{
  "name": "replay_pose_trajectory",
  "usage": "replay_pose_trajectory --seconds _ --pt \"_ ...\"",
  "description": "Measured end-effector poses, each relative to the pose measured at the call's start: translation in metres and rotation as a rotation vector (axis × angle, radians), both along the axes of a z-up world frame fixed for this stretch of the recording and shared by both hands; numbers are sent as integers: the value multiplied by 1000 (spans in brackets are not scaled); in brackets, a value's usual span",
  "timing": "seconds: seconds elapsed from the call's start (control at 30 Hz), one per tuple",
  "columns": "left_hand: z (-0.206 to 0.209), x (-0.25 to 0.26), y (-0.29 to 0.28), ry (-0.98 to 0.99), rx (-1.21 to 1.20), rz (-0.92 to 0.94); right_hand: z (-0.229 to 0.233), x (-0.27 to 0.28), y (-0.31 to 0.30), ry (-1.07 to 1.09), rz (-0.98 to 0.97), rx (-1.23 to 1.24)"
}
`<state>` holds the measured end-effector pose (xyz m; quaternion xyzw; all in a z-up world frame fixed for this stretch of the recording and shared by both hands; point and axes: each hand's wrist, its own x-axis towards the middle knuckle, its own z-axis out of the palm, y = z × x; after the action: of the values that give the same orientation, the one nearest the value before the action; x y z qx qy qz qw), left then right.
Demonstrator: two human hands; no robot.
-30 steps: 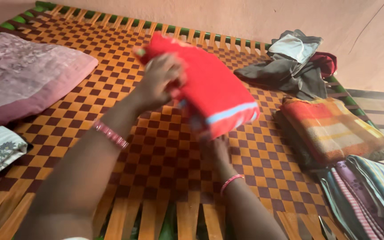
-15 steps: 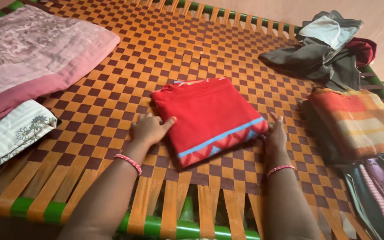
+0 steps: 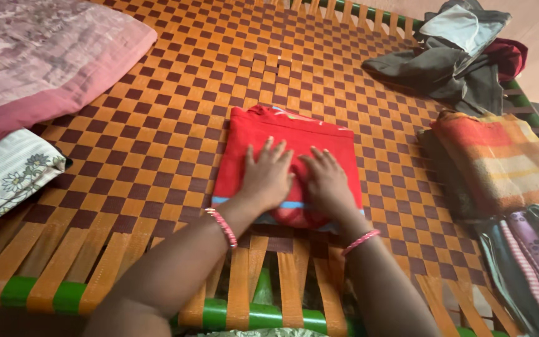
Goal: The person folds a red patterned cloth and a white floral-patterned cloth on a woven cot. Each cloth is smoothed, folded multiple times, and placed into a stack on the cot.
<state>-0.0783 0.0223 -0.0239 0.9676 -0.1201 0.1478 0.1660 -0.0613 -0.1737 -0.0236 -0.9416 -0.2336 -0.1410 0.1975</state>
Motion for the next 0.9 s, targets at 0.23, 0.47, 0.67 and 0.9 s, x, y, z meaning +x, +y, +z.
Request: replay_pose_trajectory --seconds 0.23,0.47,0.67,0.9 --pt "8 -11 -9 223 120 52 -11 -8 14 133 -86 -221" --pt "16 26 48 470 -40 363 -18 -7 11 140 -63 -213" --pt "-7 67 53 -11 496 480 -22 2 9 139 -70 -206" --pt "0 72 -34 294 -19 -201 -28 6 6 123 -76 -237"
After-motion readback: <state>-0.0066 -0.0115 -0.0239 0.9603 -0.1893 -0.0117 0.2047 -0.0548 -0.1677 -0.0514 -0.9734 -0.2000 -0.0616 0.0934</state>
